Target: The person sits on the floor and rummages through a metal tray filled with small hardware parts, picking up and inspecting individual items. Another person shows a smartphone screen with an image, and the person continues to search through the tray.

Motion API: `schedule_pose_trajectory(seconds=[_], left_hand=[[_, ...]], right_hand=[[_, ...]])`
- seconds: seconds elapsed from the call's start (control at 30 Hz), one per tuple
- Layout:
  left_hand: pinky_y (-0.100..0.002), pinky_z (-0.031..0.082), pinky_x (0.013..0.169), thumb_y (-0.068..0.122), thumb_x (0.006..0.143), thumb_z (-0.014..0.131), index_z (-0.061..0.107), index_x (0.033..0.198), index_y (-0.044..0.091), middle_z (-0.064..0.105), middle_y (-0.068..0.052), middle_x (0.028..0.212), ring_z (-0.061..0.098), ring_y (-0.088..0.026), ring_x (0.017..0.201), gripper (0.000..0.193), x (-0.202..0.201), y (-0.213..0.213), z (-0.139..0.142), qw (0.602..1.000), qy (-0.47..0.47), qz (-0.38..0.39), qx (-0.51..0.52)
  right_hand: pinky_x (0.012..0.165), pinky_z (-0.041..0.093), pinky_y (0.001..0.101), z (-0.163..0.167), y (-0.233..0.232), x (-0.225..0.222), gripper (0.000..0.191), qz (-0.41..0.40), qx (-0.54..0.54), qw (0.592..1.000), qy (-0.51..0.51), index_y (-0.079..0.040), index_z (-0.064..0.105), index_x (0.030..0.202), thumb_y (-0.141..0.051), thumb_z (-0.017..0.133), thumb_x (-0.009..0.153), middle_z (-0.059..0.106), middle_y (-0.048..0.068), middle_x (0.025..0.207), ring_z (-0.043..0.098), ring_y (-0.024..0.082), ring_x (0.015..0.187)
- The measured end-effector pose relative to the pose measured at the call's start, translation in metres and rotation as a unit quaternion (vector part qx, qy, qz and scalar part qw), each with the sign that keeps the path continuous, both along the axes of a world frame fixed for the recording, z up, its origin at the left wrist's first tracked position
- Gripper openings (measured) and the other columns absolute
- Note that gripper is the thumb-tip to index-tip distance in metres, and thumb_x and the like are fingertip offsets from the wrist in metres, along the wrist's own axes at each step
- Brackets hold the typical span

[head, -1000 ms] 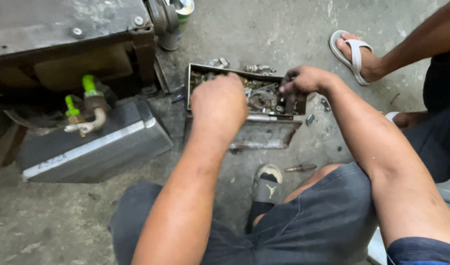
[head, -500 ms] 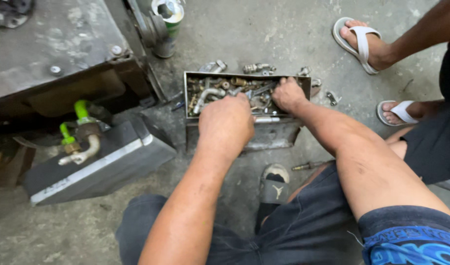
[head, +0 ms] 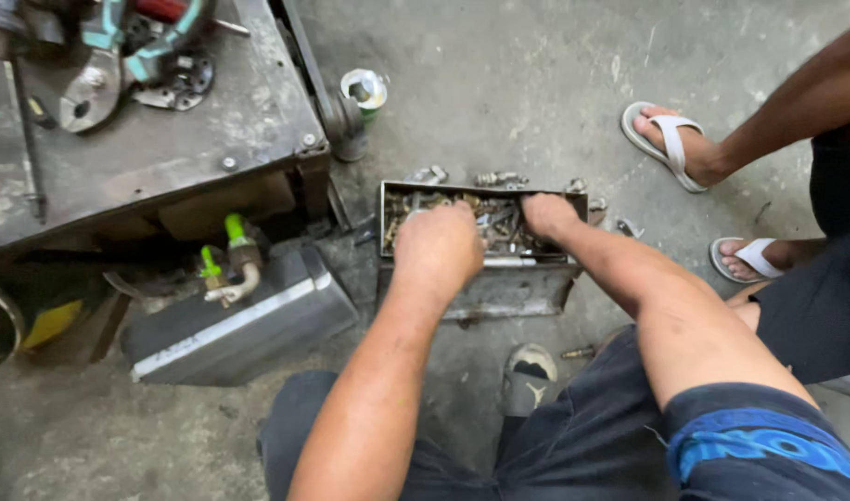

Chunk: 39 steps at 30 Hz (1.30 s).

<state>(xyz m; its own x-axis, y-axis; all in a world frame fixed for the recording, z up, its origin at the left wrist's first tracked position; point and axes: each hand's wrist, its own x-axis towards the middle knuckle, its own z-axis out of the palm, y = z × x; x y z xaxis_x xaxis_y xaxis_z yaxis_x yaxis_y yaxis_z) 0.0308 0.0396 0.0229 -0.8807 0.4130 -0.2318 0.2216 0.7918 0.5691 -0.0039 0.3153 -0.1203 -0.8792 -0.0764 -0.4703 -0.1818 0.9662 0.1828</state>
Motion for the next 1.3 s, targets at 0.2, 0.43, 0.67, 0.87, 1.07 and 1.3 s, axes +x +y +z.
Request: schedule_pose_trajectory(seconds=[0.2, 0.43, 0.67, 0.87, 1.07, 1.3], left_hand=[[-0.052, 0.058, 0.08, 0.037, 0.086, 0.073, 0.072, 0.101, 0.007, 0.074, -0.021, 0.098, 0.073, -0.04, 0.092, 0.034, -0.001, -0.022, 0.003, 0.998, -0.046, 0.043, -0.029], [-0.051, 0.057, 0.082, 0.038, 0.086, 0.074, 0.073, 0.102, 0.006, 0.074, -0.022, 0.099, 0.072, -0.041, 0.094, 0.036, 0.005, -0.018, 0.028, 0.998, -0.034, 0.035, -0.032], [-0.052, 0.057, 0.082, 0.039, 0.084, 0.075, 0.072, 0.103, 0.006, 0.074, -0.021, 0.099, 0.072, -0.04, 0.093, 0.038, 0.02, 0.003, 0.028, 0.999, -0.021, -0.014, -0.029], [-0.052, 0.056, 0.083, 0.04, 0.086, 0.074, 0.071, 0.102, 0.005, 0.074, -0.022, 0.099, 0.071, -0.042, 0.094, 0.039, 0.011, -0.001, 0.035, 0.998, -0.025, 0.011, -0.049], [-0.055, 0.055, 0.082, 0.043, 0.085, 0.074, 0.069, 0.101, 0.005, 0.073, -0.023, 0.096, 0.07, -0.043, 0.093, 0.042, 0.0, -0.016, 0.038, 0.998, -0.048, 0.034, -0.031], [-0.055, 0.054, 0.082, 0.043, 0.084, 0.075, 0.068, 0.106, 0.002, 0.073, -0.025, 0.096, 0.069, -0.045, 0.093, 0.047, -0.016, -0.026, 0.026, 0.998, -0.003, 0.055, -0.027]], right_hand=[[0.058, 0.049, 0.0397, 0.029, 0.019, -0.018, 0.026, -0.227, -0.22, 0.94, -0.129, -0.004, 0.08, 0.096, -0.027, 0.068, 0.09, 0.071, 0.017, 0.08, 0.063, 0.026, 0.063], [0.044, 0.041, 0.0333, 0.07, 0.025, -0.011, 0.015, -0.422, -0.331, 0.807, -0.246, -0.006, 0.074, 0.086, -0.017, 0.063, 0.087, 0.058, 0.004, 0.059, 0.051, 0.016, 0.047], [0.044, 0.041, 0.0323, 0.055, 0.041, -0.006, 0.018, -0.432, -0.354, 0.785, -0.269, -0.007, 0.075, 0.089, -0.02, 0.063, 0.089, 0.056, 0.004, 0.057, 0.05, 0.015, 0.046], [0.054, 0.046, 0.0384, 0.028, 0.054, -0.008, 0.024, -0.365, -0.321, 0.843, -0.232, -0.005, 0.075, 0.095, -0.025, 0.065, 0.088, 0.064, 0.005, 0.068, 0.058, 0.021, 0.06], [0.084, 0.056, 0.0506, -0.001, 0.015, -0.009, 0.033, -0.034, -0.087, 0.989, -0.115, -0.002, 0.077, 0.104, -0.026, 0.071, 0.082, 0.071, 0.023, 0.098, 0.07, 0.041, 0.096], [0.102, 0.048, 0.0552, -0.034, -0.102, 0.007, 0.031, 0.194, -0.357, 0.914, 0.011, -0.01, 0.072, 0.114, -0.021, 0.058, 0.088, 0.066, 0.016, 0.122, 0.06, 0.038, 0.118]])
